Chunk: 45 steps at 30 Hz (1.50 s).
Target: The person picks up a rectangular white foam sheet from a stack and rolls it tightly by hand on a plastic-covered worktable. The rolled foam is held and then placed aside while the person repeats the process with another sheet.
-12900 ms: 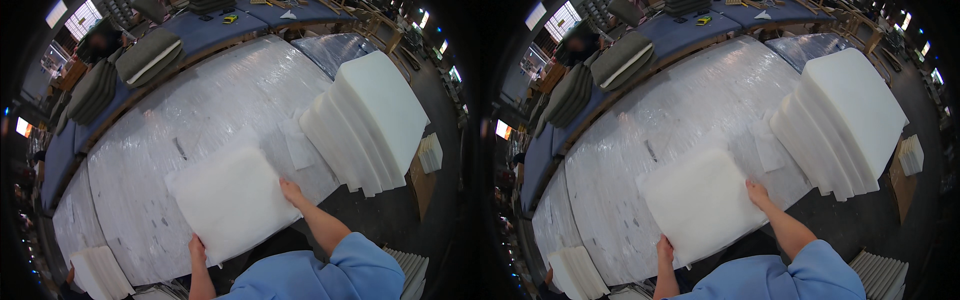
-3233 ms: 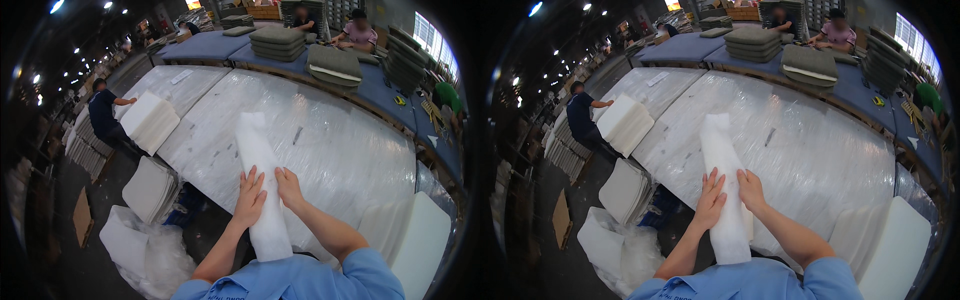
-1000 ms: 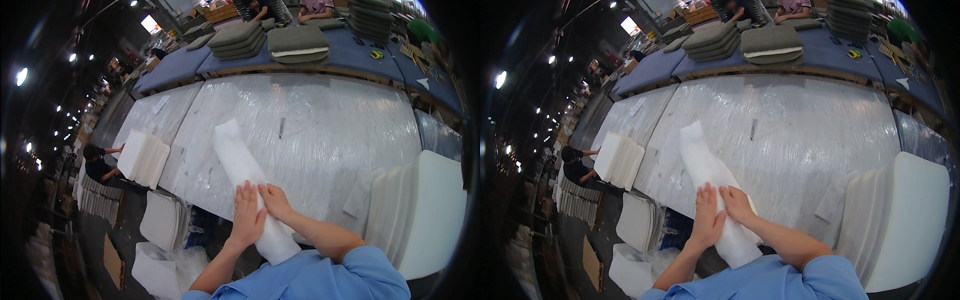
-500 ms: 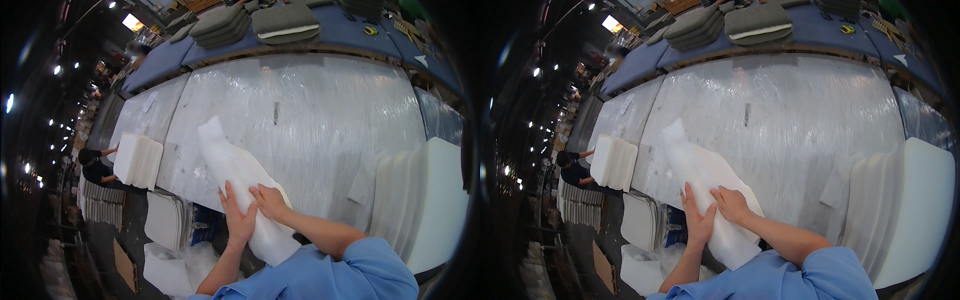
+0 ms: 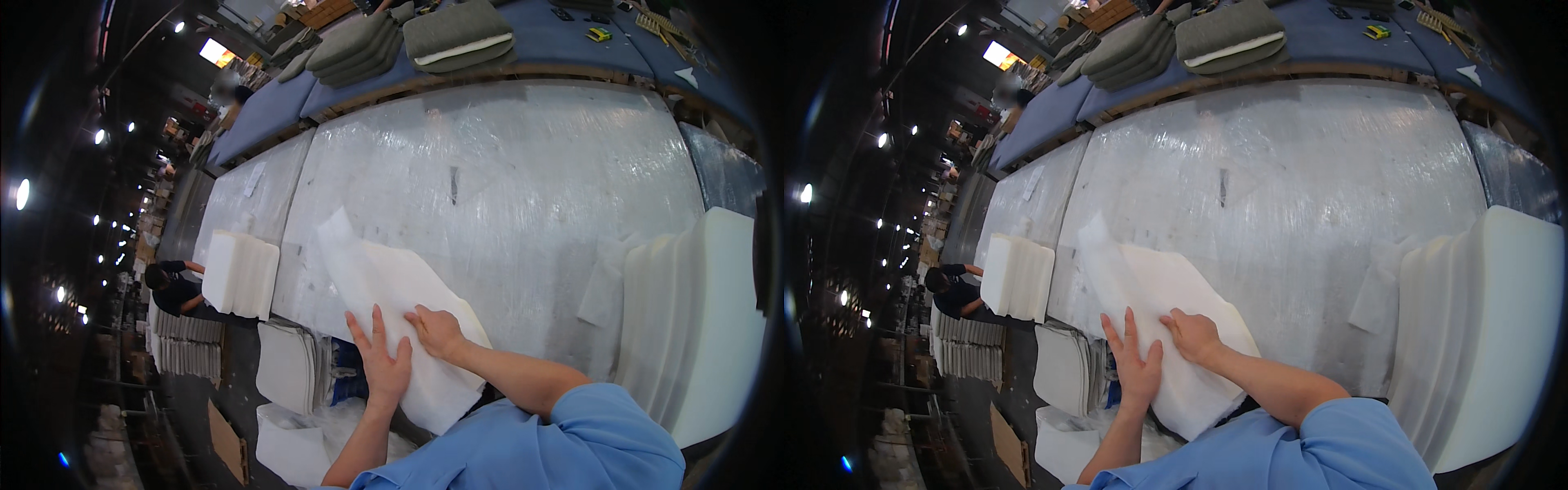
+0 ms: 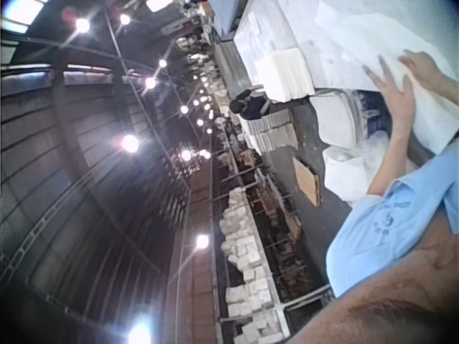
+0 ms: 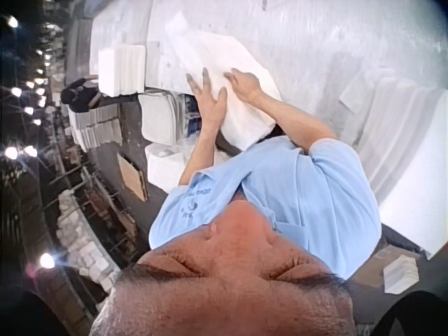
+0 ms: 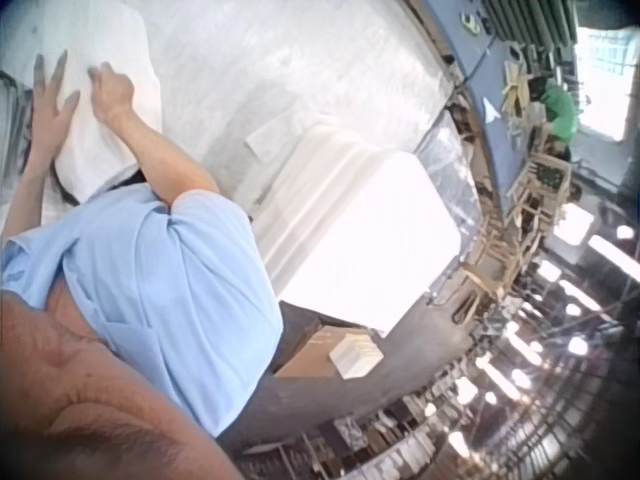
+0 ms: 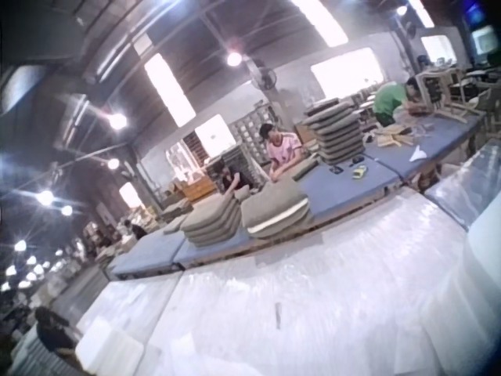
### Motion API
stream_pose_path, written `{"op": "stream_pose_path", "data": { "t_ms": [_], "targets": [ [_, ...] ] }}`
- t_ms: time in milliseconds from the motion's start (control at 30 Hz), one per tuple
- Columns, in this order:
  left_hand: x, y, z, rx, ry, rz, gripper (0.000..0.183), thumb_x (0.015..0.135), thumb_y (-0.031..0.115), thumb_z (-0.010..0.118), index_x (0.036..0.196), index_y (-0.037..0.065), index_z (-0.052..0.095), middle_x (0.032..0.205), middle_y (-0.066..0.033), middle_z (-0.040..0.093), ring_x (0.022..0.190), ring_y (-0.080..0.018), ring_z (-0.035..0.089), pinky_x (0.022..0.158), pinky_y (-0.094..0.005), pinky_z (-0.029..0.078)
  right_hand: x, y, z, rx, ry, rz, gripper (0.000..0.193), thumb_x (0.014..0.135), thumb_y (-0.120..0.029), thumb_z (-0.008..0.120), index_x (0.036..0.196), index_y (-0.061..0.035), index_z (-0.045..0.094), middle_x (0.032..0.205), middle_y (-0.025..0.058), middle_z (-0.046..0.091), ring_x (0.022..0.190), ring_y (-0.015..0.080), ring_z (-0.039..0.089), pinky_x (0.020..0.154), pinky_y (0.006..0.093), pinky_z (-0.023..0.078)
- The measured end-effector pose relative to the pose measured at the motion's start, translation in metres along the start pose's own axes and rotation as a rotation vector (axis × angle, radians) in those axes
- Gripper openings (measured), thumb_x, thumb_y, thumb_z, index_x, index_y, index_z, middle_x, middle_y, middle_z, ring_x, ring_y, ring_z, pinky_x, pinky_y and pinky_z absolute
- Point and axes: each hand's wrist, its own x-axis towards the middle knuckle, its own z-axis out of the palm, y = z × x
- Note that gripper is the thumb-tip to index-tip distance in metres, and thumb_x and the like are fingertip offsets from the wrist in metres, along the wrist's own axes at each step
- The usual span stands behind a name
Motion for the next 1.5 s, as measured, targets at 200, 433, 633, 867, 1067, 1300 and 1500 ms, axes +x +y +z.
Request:
{"op": "stream_pose_path", "data": {
  "t_ms": [200, 433, 633, 867, 1067, 1300, 1500],
  "targets": [
    [-0.003, -0.011, -0.006, 0.096, -0.025, 0.083, 0.069, 0.092, 0.012, 0.064, 0.158, 0.006, 0.044, 0.169, -0.0326, 0.012, 0.157, -0.0472, 0.017, 0.125, -0.0491, 0.024, 0.0, 0.0, 0.007, -0.022, -0.007, -0.016, 0.04, 0.109, -0.043, 0.046, 0.098, -0.0072, 0.059, 0.076, 0.0247, 0.069, 0.077, 0.0481, 0.068, 0.07, 0.0597, 0.051],
    [-0.004, -0.025, -0.005, 0.074, -0.005, 0.122, 0.066, 0.091, 0.012, 0.065, 0.155, 0.005, 0.048, 0.169, -0.0322, 0.015, 0.157, -0.0463, 0.02, 0.125, -0.0478, 0.025, 0.005, 0.005, 0.011, -0.063, 0.026, 0.035, 0.039, 0.109, -0.043, 0.046, 0.101, -0.007, 0.059, 0.079, 0.0249, 0.071, 0.079, 0.0473, 0.069, 0.072, 0.0592, 0.053],
    [-0.008, -0.032, -0.006, 0.085, 0.027, 0.147, 0.066, 0.091, 0.012, 0.065, 0.154, 0.006, 0.049, 0.169, -0.0312, 0.016, 0.157, -0.0453, 0.02, 0.125, -0.0464, 0.027, 0.005, 0.005, 0.012, -0.096, 0.019, 0.05, 0.037, 0.109, -0.041, 0.046, 0.105, -0.0067, 0.059, 0.083, 0.025, 0.072, 0.083, 0.0467, 0.07, 0.075, 0.0585, 0.054],
    [-0.013, -0.035, -0.007, 0.07, 0.03, 0.076, 0.066, 0.091, 0.013, 0.065, 0.155, 0.007, 0.049, 0.169, -0.0295, 0.017, 0.157, -0.0437, 0.021, 0.125, -0.0453, 0.028, 0.007, 0.013, 0.018, -0.1, 0.075, 0.061, 0.032, 0.108, -0.037, 0.049, 0.105, -0.0068, 0.058, 0.083, 0.0267, 0.071, 0.082, 0.0483, 0.069, 0.074, 0.0595, 0.052],
    [-0.011, -0.038, -0.005, 0.143, 0.035, 0.109, 0.069, 0.092, 0.019, 0.066, 0.157, 0.009, 0.046, 0.169, -0.0295, 0.014, 0.155, -0.0469, 0.023, 0.122, -0.0464, 0.034, 0.008, 0.026, 0.014, 0.151, 0.06, 0.072, 0.038, 0.106, -0.038, 0.054, 0.129, -0.0095, 0.059, 0.099, 0.0252, 0.072, 0.094, 0.0414, 0.07, 0.085, 0.0502, 0.054],
    [-0.014, -0.036, -0.007, 0.072, 0.029, 0.049, 0.069, 0.092, 0.017, 0.065, 0.157, 0.008, 0.046, 0.17, -0.0292, 0.014, 0.156, -0.0456, 0.021, 0.124, -0.0465, 0.029, 0.034, -0.036, -0.01, 0.826, -0.136, 0.202, 0.066, 0.097, -0.056, 0.063, 0.143, -0.0084, 0.056, 0.139, 0.0187, 0.062, 0.124, 0.0325, 0.06, 0.097, 0.0413, 0.05],
    [-0.006, -0.023, 0.001, 0.059, 0.015, 0.058, 0.069, 0.091, 0.017, 0.065, 0.157, 0.009, 0.046, 0.17, -0.0286, 0.014, 0.157, -0.0456, 0.021, 0.124, -0.0461, 0.029, 0.092, -0.066, -0.005, 0.331, -0.12, 0.147, 0.056, 0.101, -0.058, 0.053, 0.114, -0.006, 0.069, 0.106, 0.0197, 0.073, 0.098, 0.0347, 0.07, 0.089, 0.0446, 0.052]
  ]
}}
